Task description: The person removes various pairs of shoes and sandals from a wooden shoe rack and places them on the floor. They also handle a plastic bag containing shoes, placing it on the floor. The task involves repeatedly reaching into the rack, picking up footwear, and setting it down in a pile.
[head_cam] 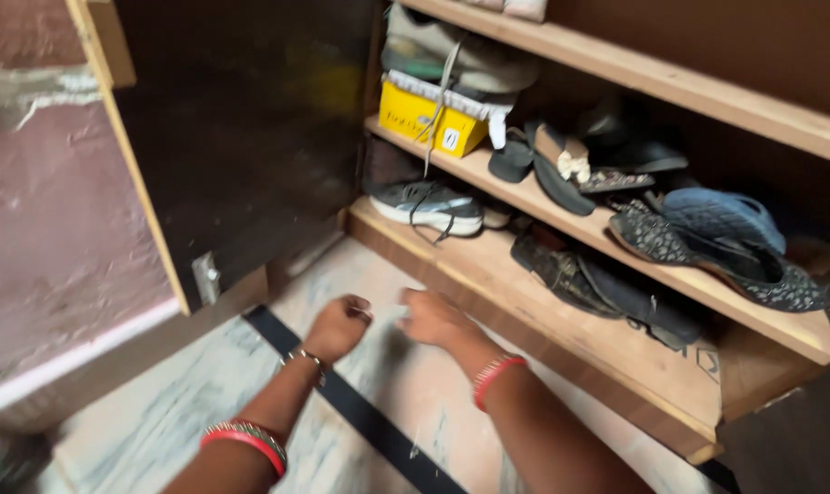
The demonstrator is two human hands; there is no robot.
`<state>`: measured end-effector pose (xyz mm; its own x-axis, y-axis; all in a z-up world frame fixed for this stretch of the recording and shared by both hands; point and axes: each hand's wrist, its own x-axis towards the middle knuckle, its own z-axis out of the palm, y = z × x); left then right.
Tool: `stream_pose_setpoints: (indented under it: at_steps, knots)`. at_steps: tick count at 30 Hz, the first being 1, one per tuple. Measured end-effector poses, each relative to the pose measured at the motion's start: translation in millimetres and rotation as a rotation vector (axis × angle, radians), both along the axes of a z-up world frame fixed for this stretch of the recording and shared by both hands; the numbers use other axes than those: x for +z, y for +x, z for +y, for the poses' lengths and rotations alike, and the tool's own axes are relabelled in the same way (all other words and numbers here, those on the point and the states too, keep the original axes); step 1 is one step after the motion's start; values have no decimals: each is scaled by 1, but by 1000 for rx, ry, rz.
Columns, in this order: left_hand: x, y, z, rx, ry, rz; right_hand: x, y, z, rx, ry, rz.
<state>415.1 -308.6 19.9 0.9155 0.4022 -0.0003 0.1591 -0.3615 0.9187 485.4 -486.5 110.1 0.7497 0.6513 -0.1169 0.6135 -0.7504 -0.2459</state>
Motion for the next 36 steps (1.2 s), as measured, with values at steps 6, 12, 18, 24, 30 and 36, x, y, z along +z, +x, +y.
stream_pose_setpoints:
  at_steps: [6,12,18,24,30,36]
  knots:
    - [12,40,-47,-96,-332,-118,27,37,-73,-382,39,-17]
    - [47,66,-105,-148,-509,-97,16,65,-125,-494,78,-51]
    - [67,61,-153,-252,-630,-42,-7,104,-175,-619,56,-72]
    - [55,60,-164,-263,-668,-6,-12,120,-218,-742,128,-167]
    - [43,62,-164,-254,-738,67,-28,136,-253,-895,273,-215]
    - [45,67,-172,-296,-755,93,-59,197,-310,-962,284,-401]
